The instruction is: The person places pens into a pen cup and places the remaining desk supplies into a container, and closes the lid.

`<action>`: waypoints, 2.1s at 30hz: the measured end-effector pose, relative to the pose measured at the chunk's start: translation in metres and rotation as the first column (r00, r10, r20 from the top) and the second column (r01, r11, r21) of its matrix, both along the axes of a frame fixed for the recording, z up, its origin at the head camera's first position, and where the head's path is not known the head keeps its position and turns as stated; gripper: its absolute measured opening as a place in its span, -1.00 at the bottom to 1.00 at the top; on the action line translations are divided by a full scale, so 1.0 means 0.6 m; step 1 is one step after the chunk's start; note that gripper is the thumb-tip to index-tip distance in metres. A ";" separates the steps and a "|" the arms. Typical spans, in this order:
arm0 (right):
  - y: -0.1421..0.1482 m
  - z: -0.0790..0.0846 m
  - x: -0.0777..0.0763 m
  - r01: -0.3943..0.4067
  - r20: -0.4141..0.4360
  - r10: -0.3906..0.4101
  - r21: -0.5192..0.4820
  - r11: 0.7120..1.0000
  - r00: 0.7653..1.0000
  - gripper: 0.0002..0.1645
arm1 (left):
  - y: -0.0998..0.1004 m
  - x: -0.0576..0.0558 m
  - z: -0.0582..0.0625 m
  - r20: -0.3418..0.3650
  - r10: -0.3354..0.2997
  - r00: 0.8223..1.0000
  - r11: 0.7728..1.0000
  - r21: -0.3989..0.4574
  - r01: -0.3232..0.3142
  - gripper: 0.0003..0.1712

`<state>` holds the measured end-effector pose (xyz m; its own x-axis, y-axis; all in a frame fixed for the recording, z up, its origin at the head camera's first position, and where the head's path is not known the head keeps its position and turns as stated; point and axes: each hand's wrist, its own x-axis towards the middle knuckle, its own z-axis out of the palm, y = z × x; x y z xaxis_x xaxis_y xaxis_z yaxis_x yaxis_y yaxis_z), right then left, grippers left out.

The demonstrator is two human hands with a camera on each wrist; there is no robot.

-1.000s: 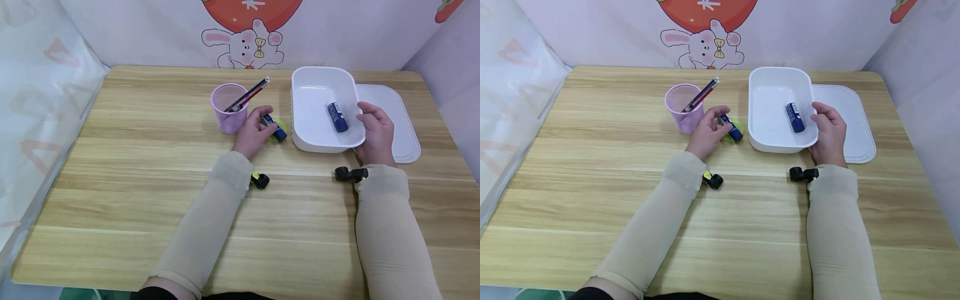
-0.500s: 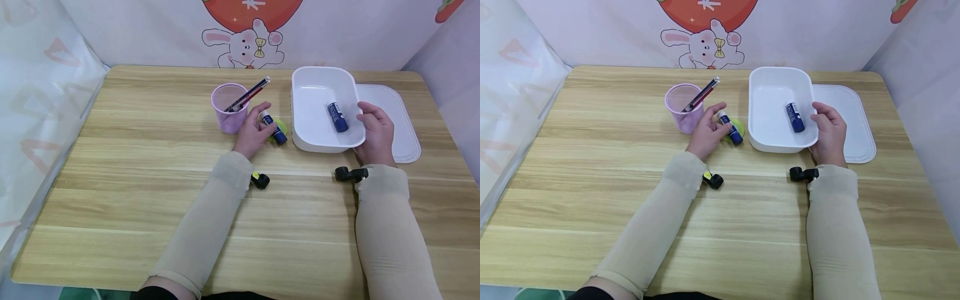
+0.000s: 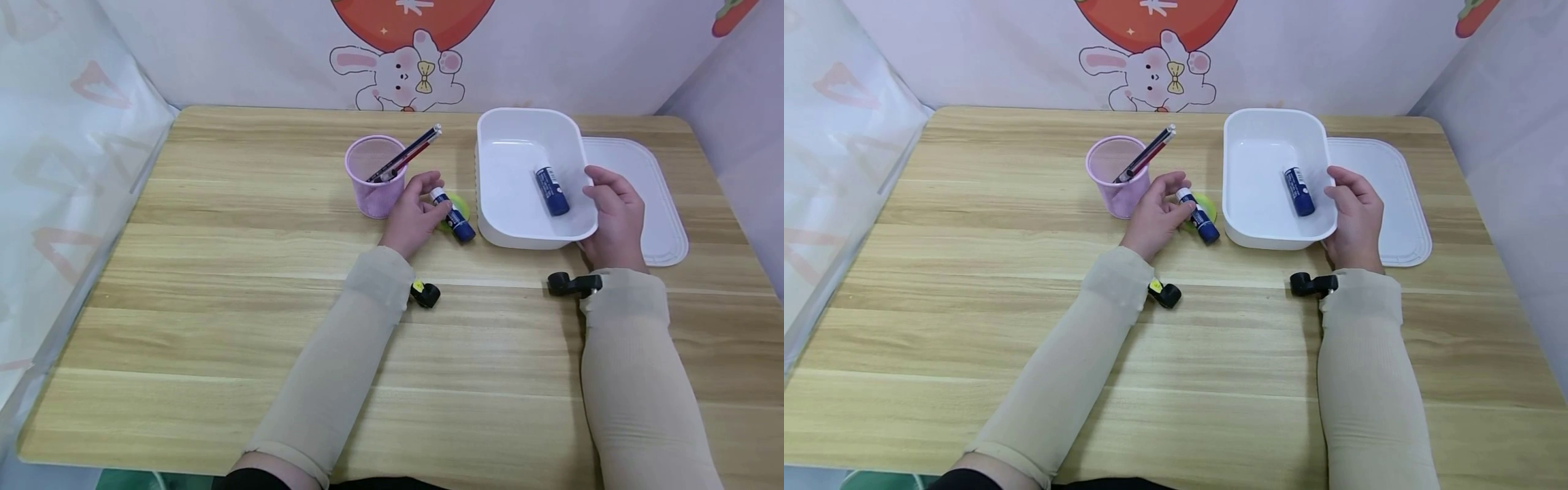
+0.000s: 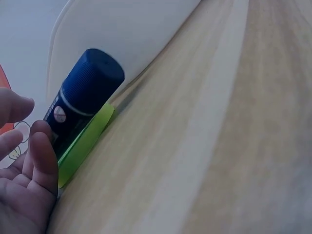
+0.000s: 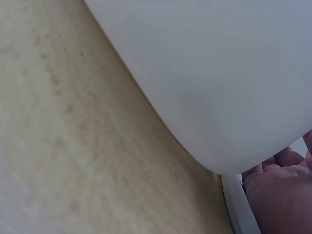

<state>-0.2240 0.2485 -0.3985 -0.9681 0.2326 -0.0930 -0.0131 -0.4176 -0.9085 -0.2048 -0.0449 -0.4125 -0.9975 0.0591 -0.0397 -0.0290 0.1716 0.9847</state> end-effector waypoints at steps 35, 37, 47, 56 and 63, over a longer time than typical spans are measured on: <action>0.001 0.000 -0.002 -0.011 0.023 0.010 0.004 1.000 1.000 -0.62 | -0.002 0.001 0.005 0.028 -0.224 0.974 0.949 -0.223 0.225 -0.62; 0.001 0.000 -0.002 -0.010 0.024 0.009 0.003 1.000 1.000 -0.62 | -0.001 0.001 0.005 0.021 -0.228 0.973 0.946 -0.230 0.227 -0.63; 0.002 -0.002 -0.003 -0.010 0.035 0.010 0.003 1.000 0.999 -0.62 | -0.001 0.005 0.006 0.009 -0.232 0.973 0.953 -0.196 0.229 -0.72; 0.001 -0.004 -0.001 -0.001 0.021 0.001 0.001 1.000 1.000 -0.62 | -0.005 0.003 -0.003 -0.023 -0.208 0.978 0.974 -0.098 0.205 -0.80; 0.002 -0.004 -0.002 0.000 0.010 0.000 -0.027 1.000 1.000 -0.63 | -0.007 0.005 0.010 -0.020 -0.206 0.978 0.975 0.075 0.207 -0.77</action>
